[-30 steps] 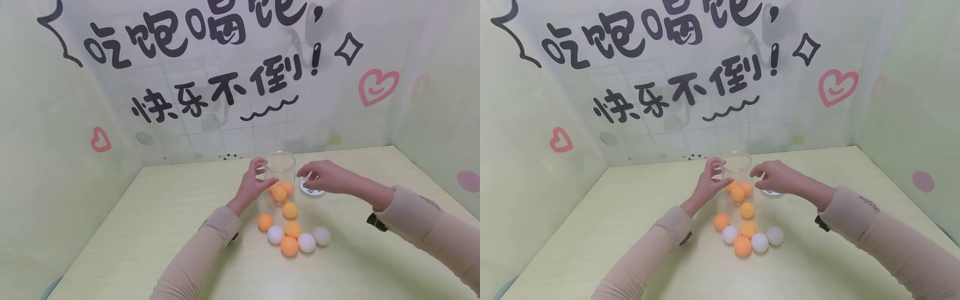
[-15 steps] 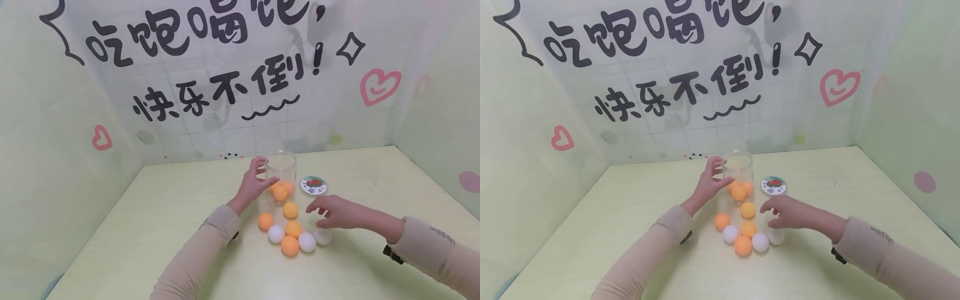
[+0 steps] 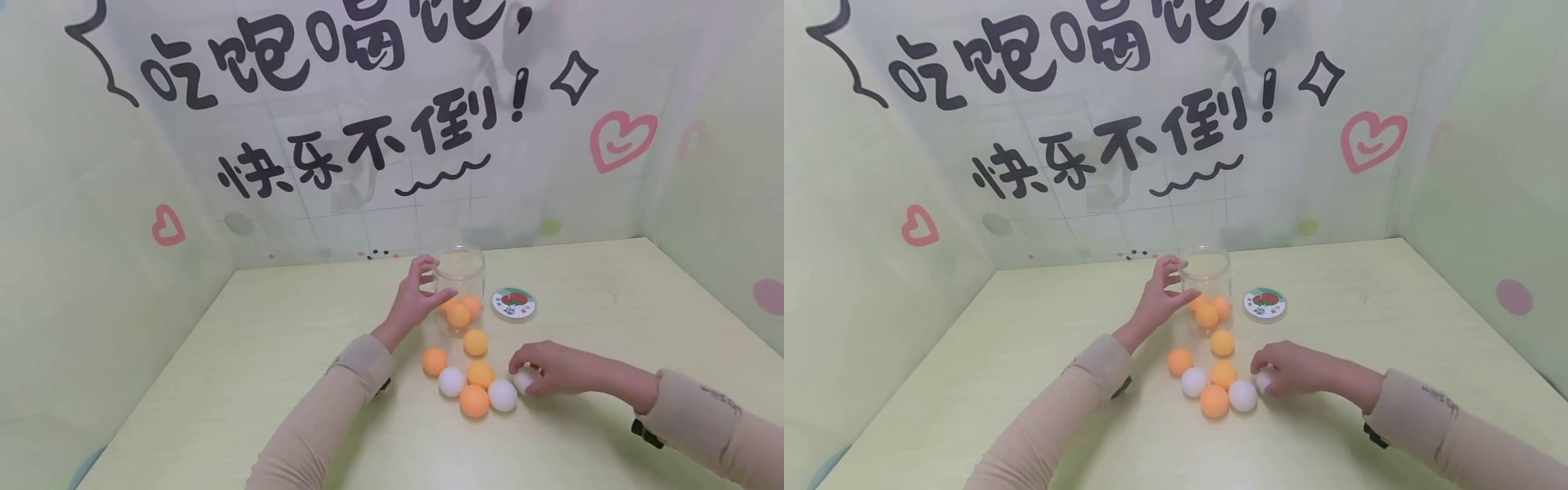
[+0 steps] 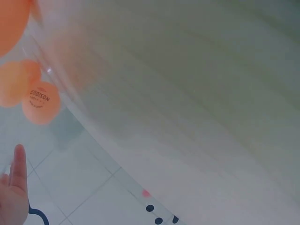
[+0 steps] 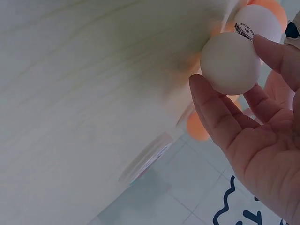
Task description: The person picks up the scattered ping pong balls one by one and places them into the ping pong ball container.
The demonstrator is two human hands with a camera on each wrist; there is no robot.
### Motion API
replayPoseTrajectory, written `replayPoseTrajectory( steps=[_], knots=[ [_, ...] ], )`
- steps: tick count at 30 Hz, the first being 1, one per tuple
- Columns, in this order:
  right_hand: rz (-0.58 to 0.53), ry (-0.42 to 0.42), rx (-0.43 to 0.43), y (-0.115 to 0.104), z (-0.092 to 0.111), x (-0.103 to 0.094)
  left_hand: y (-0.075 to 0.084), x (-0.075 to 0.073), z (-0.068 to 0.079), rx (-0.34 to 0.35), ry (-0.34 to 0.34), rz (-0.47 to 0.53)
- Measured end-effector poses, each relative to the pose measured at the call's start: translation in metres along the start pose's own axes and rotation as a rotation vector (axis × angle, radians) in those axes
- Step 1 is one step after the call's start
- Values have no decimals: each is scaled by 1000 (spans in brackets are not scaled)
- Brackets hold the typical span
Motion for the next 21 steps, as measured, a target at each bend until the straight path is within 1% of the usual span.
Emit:
replayPoseTrajectory(
  steps=[6, 12, 17, 21],
  knots=[
    [8, 0, 32, 3, -1, 3, 0, 0, 0, -4, 0, -5],
    [-1, 5, 64, 6, -2, 1, -2, 1, 0, -9, -2, -5],
    [-12, 5, 77, 6, -2, -1, -1, 0, 0, -8, -1, -1],
    [-5, 10, 69, 6, -2, -2, -1, 0, 0, -8, -1, 0]
  ],
)
Point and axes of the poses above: each hand's wrist, its own z-axis away from the middle knuckle, its own x-axis out of the palm, y = z × x, the point moved 6 cm from there along -z, towards the middle knuckle, and after that the axes turned 1 degree about y, right-handed, at the moved point
